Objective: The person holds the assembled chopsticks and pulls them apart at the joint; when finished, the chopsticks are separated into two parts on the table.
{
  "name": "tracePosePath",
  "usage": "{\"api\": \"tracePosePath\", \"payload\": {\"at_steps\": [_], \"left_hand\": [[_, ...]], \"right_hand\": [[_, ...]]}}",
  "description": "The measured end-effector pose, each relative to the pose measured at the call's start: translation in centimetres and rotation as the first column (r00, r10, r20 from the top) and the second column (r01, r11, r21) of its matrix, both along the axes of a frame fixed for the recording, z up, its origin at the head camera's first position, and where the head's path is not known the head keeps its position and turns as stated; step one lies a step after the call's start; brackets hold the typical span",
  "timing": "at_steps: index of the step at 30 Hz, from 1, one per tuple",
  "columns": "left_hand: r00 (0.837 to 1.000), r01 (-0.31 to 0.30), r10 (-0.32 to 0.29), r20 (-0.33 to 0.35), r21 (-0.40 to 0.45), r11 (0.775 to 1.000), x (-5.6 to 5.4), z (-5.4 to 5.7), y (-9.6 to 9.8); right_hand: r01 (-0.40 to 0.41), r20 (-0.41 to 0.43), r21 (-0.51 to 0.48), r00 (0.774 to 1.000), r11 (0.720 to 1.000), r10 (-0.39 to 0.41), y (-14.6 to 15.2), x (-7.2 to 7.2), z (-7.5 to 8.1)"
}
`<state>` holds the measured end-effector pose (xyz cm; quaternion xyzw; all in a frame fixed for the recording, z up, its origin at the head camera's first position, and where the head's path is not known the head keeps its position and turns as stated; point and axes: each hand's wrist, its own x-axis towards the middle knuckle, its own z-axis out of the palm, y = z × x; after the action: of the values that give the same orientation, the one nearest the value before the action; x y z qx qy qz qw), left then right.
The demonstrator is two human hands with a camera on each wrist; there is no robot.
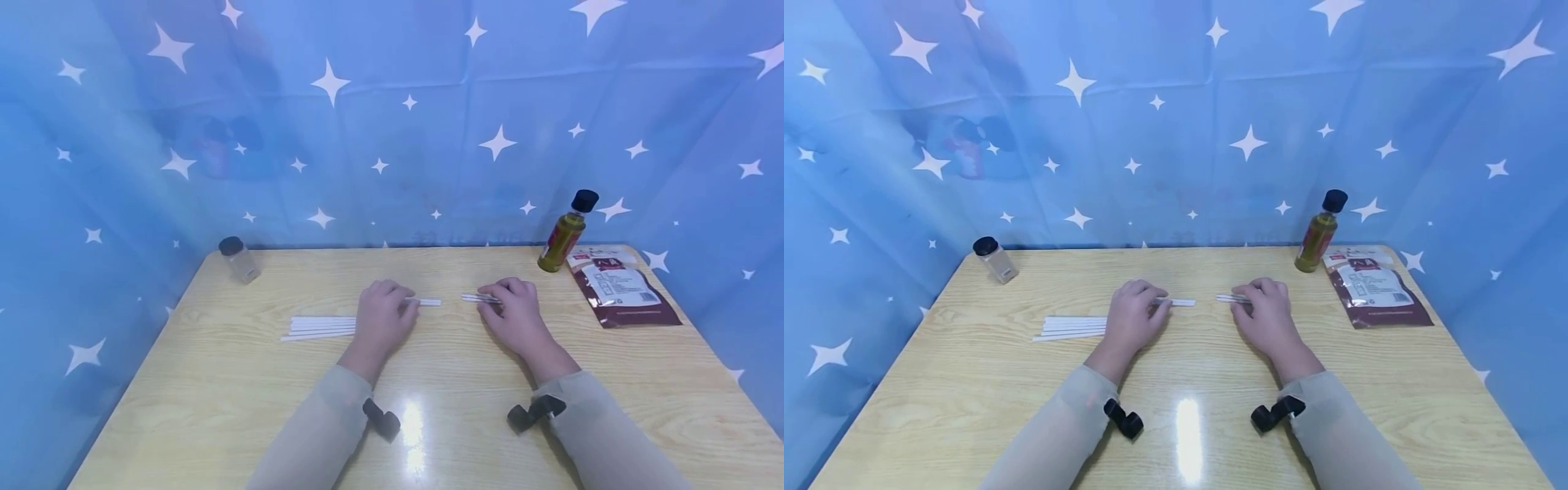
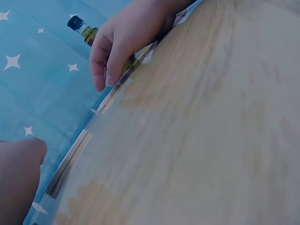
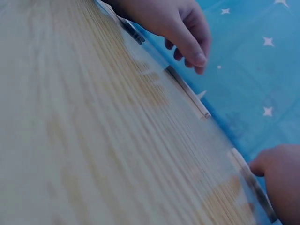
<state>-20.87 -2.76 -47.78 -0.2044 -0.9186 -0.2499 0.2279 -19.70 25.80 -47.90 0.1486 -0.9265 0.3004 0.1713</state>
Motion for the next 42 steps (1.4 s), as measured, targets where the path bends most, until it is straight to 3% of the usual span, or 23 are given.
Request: {"api": "tracePosePath", "payload": {"at_steps": [3, 11, 15, 24, 31, 36, 42], "left_hand": [[1.0, -0.014, 0.014, -0.022, -0.001, 1.0, 0.2, -0.2, -0.7], [0.998, -0.027, 0.03, 0.053, -0.049, 0.998, 1.4, -0.4, -3.1], [0.999, -0.001, 0.004, 0.042, -0.066, 0.998, 2.0, -0.7, -5.3], [0.997, 0.051, -0.056, 0.048, 0.105, 0.993, 3.1, -1.1, -11.3], [0.999, -0.013, 0.006, 0.047, 0.13, 0.991, 3.2, -0.6, -15.2], [0.997, -0.051, 0.04, 0.071, 0.158, 0.986, 3.0, -0.7, -16.4], [0.995, -0.061, 0.045, 0.087, 0.202, 0.977, 2.4, -1.3, -16.4]], "right_hand": [[-0.001, -0.013, 0.0, 1.0, 1.0, 0.001, -0.2, 0.2, -0.3], [-0.029, -0.107, -0.018, 0.994, 0.999, 0.027, -1.6, 0.5, -1.2], [-0.037, -0.086, -0.039, 0.996, 0.999, 0.033, -3.3, 0.5, -1.3], [0.025, -0.009, -0.069, 1.0, 0.997, -0.026, -7.3, 0.5, -1.1], [0.073, -0.023, -0.098, 0.997, 0.993, -0.075, -9.7, 0.2, -0.5], [0.039, 0.013, -0.077, 0.999, 0.996, -0.038, -11.6, 0.2, 0.0], [-0.022, 0.045, -0.016, 0.999, 1.0, 0.023, -14.7, 0.1, 0.5]]}}
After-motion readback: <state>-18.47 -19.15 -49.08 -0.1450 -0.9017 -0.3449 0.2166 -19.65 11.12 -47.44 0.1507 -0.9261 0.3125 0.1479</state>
